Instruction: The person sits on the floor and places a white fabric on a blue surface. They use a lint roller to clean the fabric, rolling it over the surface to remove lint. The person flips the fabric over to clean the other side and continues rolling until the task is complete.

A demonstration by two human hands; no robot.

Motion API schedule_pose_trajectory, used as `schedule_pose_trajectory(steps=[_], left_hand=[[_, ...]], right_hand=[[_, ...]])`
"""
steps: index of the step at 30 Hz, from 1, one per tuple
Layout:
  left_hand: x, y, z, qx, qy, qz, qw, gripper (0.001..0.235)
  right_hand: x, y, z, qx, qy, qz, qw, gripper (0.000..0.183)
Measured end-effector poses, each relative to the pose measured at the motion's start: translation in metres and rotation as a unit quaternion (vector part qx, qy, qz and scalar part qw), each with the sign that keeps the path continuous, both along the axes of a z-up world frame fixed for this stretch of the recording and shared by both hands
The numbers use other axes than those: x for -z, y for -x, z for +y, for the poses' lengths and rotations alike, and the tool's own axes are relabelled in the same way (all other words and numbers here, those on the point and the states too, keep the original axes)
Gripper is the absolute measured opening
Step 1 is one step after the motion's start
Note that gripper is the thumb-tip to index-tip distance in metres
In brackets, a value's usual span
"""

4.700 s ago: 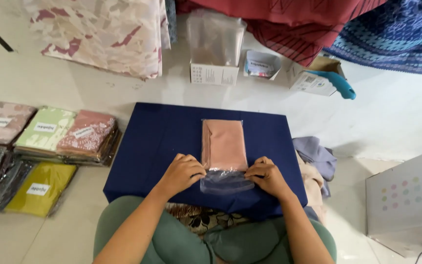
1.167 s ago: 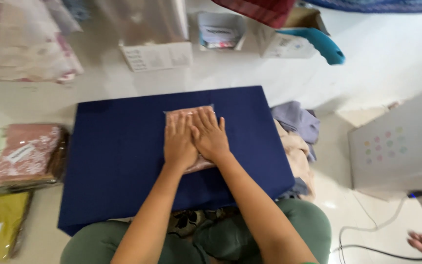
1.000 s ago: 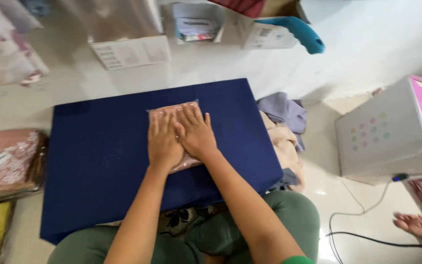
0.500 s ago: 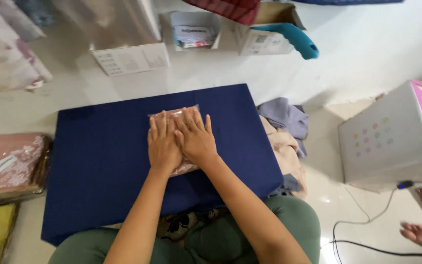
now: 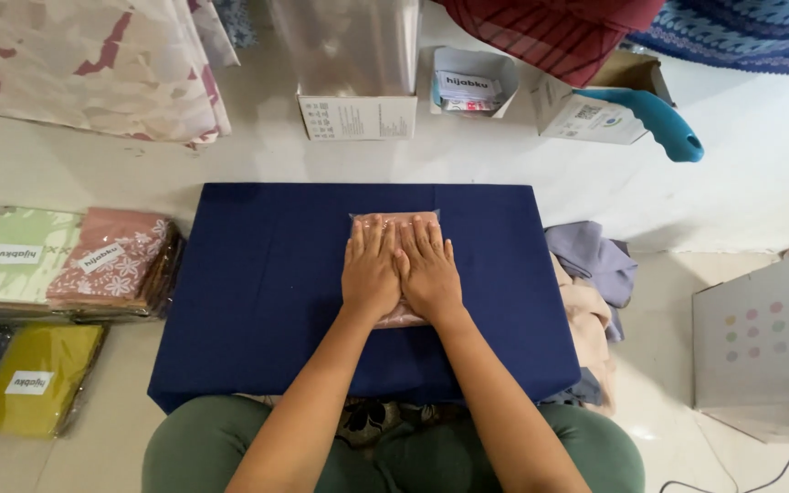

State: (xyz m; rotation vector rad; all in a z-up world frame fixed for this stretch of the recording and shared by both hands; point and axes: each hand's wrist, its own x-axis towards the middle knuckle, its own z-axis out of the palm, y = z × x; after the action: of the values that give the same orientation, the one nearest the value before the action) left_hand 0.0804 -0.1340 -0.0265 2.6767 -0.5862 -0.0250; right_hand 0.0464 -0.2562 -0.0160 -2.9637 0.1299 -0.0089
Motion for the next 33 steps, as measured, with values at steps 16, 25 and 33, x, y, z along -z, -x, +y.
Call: schedule_pose_trajectory(steps=[16,25,33], left_hand=[[0.011,-0.006,0.005,-0.003,0.03,-0.013,0.999,0.06],[0.002,0.02,0.084,0.204,0.172,-0.177,0.947,0.062],[-0.008,0.016,0.09,0.244,0.095,-0.103,0.96,0.048]], right_hand=[[-0.017,0.005,0.006,0.014,-0.003,0.031,0.999,0.062],[-0.013,0.0,-0.018,-0.012,-0.086,0.027,0.996,0.066],[-0.049,0.082,-0.056,-0.182,-0.313,0.017,0.932,0.072]])
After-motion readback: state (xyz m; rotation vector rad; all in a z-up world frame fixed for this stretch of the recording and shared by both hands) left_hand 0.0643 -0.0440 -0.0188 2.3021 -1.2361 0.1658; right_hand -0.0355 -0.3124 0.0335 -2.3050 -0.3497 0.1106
